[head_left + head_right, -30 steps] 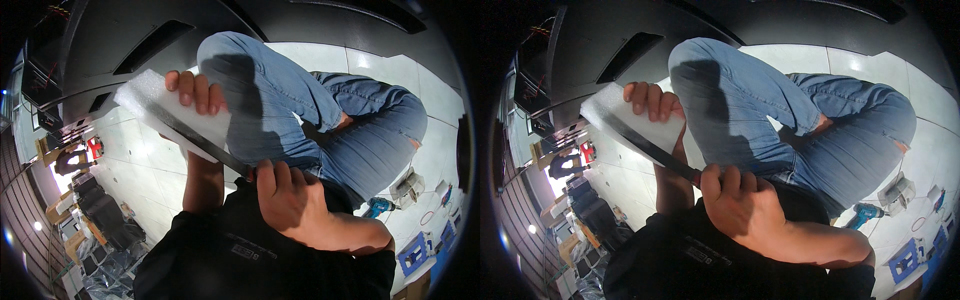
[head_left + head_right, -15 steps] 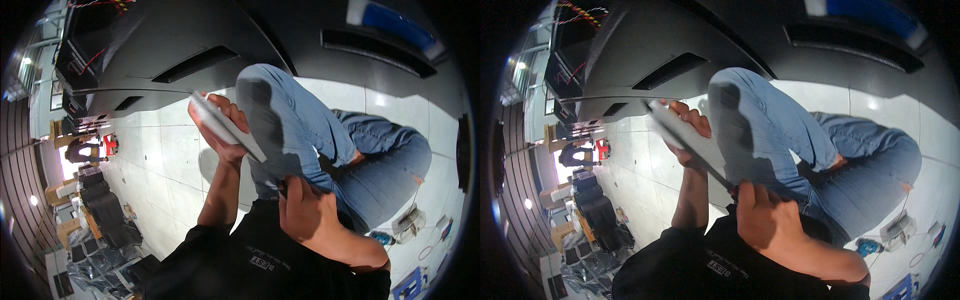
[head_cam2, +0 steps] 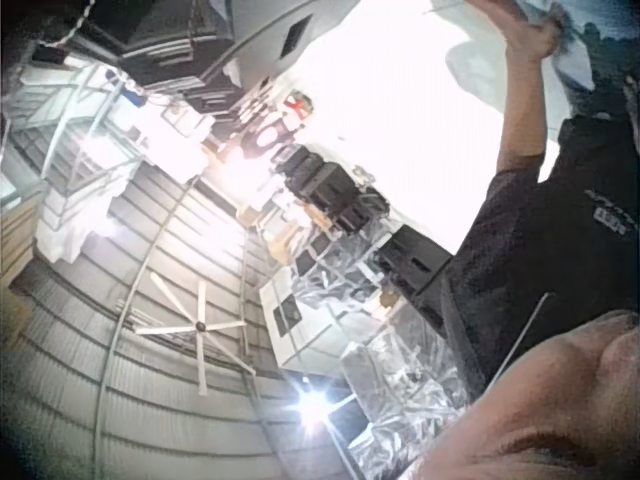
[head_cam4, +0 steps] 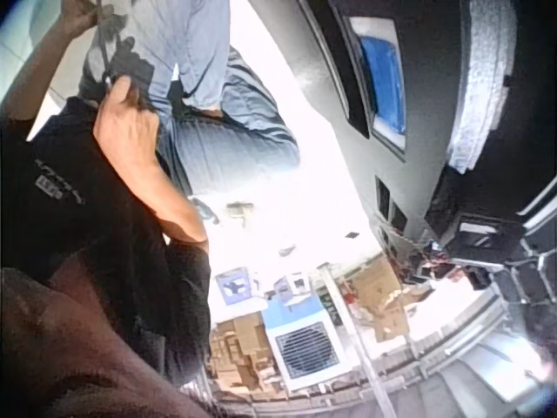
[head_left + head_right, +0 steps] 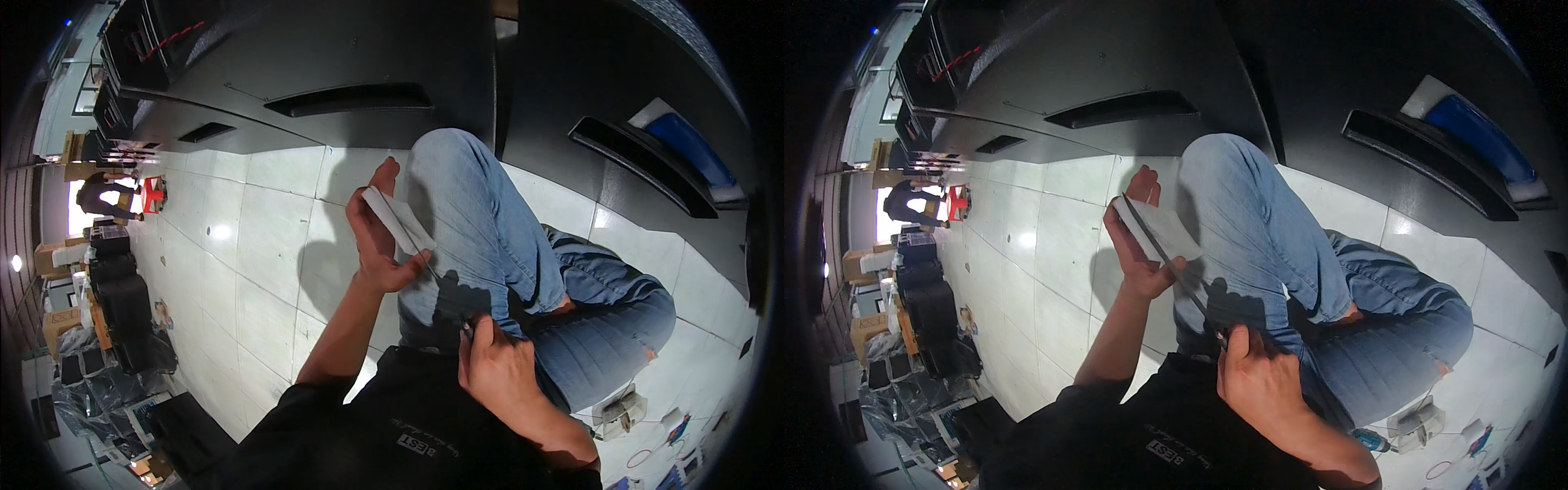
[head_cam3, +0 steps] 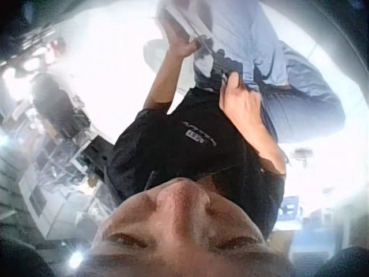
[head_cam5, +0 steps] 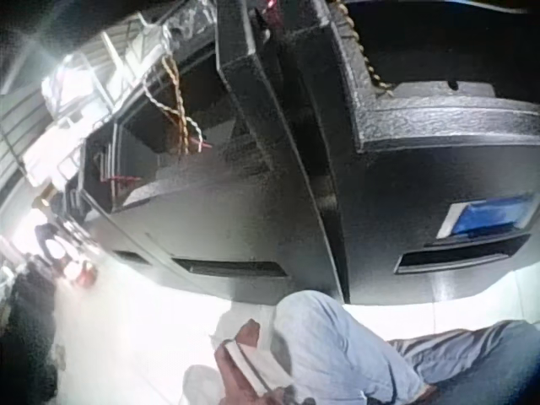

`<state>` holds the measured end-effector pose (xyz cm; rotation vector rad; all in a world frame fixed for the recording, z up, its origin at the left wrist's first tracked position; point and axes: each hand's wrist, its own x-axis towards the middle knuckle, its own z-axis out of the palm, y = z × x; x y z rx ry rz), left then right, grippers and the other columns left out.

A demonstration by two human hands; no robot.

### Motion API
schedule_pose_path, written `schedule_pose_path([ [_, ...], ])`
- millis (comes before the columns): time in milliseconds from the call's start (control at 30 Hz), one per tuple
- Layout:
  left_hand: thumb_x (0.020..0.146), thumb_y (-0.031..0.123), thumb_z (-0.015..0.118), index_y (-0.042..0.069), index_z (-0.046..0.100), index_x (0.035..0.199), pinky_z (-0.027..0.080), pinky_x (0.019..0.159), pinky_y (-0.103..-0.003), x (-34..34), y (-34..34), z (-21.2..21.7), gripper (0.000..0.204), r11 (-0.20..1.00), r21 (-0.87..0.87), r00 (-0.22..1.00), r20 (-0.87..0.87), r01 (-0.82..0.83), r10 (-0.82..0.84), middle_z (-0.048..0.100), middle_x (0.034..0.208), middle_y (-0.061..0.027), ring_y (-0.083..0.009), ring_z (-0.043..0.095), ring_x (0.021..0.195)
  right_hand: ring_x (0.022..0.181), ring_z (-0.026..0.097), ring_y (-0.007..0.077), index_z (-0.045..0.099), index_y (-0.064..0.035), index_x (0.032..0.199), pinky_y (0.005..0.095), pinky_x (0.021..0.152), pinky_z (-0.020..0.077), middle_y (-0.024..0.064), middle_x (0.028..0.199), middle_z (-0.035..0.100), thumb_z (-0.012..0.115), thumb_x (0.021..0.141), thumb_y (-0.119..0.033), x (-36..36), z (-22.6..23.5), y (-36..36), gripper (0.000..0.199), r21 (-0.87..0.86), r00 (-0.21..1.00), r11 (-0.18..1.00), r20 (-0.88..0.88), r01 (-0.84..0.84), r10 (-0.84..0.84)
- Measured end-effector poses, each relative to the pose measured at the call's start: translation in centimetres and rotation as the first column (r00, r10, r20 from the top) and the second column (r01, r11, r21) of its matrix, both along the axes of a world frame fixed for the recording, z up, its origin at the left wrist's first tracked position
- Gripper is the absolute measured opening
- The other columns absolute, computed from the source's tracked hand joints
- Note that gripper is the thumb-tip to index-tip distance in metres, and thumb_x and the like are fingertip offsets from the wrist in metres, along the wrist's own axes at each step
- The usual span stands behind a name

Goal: The person sits on the floor and assembles a large black speaker. They cut a piece of white foam with a knife, insert it into the speaker, and then use a power drill to secure the speaker's cover with screws.

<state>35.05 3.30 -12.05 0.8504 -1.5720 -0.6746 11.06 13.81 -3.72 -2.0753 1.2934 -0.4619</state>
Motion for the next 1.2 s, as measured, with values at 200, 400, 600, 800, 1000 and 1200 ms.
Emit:
schedule_pose_path([
  [200, 0.074, 0.021, 0.083, 0.009, 0.007, 0.156, 0.012, 0.122, -0.059, 0.7, 0.4, 1.0, 0.112, 0.993, 0.083, 0.995, 0.038, 0.085, -0.088, 0.011, 0.164, -0.0315, -0.0446, 0.014, 0.154, 0.051, 0.063, 0.0277, 0.057, 0.0003, 0.104, 0.0388, 0.043, 0.0474, 0.0114, 0.073, 0.061, 0.068, 0.086, -0.014, -0.4, 1.0, 0.1, 0.026, -0.013, 0.997, 0.999, -0.074, -0.036, 0.035],
  [400, 0.073, 0.020, 0.082, 0.002, 0.021, 0.155, 0.017, 0.123, -0.053, 1.0, 1.0, 1.9, 0.104, 0.987, 0.157, 0.991, 0.119, 0.037, -0.057, 0.020, 0.163, -0.0292, -0.0409, 0.021, 0.153, 0.052, 0.062, 0.0239, 0.059, 0.0006, 0.108, 0.0349, 0.044, 0.0475, 0.0095, 0.074, 0.059, 0.065, 0.088, -0.014, 0.0, 1.3, 0.3, 0.025, -0.058, 0.990, 0.997, -0.130, -0.054, 0.046],
  [600, 0.071, 0.015, 0.084, 0.002, 0.024, 0.153, 0.025, 0.121, -0.054, 0.8, 1.9, 2.9, 0.103, 0.968, 0.249, 0.985, 0.163, 0.020, -0.062, 0.023, 0.162, -0.0286, -0.0405, 0.025, 0.152, 0.056, 0.066, 0.0308, 0.056, 0.0012, 0.109, 0.0418, 0.047, 0.0495, 0.0140, 0.078, 0.064, 0.068, 0.086, -0.010, 0.8, 2.0, 0.0, 0.029, 0.007, 0.990, 1.000, -0.138, -0.001, 0.001],
  [800, 0.067, 0.015, 0.086, 0.003, 0.023, 0.150, 0.027, 0.120, -0.049, -0.1, 2.5, 0.9, 0.105, 0.993, 0.115, 1.000, -0.020, -0.022, 0.024, 0.028, 0.160, -0.0310, -0.0399, 0.033, 0.148, 0.051, 0.065, 0.0289, 0.055, 0.0012, 0.104, 0.0406, 0.042, 0.0479, 0.0129, 0.075, 0.063, 0.067, 0.088, -0.012, 1.3, 2.2, -1.1, 0.024, 0.056, 1.000, 0.998, 0.001, 0.011, -0.011],
  [1000, 0.061, 0.010, 0.089, 0.006, 0.025, 0.148, 0.031, 0.118, -0.048, 0.3, 2.1, 0.8, 0.108, 0.998, 0.052, 0.999, -0.025, 0.032, -0.030, 0.042, 0.148, -0.0237, -0.0378, 0.040, 0.142, 0.055, 0.066, 0.0340, 0.055, 0.0018, 0.108, 0.0444, 0.048, 0.0485, 0.0153, 0.074, 0.067, 0.069, 0.088, -0.011, 0.7, 2.6, -1.1, 0.028, 0.195, 0.996, 0.980, 0.086, -0.032, 0.016],
  [1200, 0.054, 0.004, 0.090, 0.002, 0.033, 0.146, 0.040, 0.109, -0.044, 0.7, 3.0, 1.7, 0.108, 0.973, 0.229, 0.999, 0.027, -0.028, 0.022, 0.048, 0.142, -0.0200, -0.0293, 0.050, 0.129, 0.053, 0.064, 0.0325, 0.055, 0.0014, 0.108, 0.0434, 0.049, 0.0483, 0.0142, 0.073, 0.066, 0.069, 0.088, -0.011, -0.6, 2.2, -0.4, 0.028, 0.067, 0.997, 0.996, -0.056, -0.055, 0.059],
])
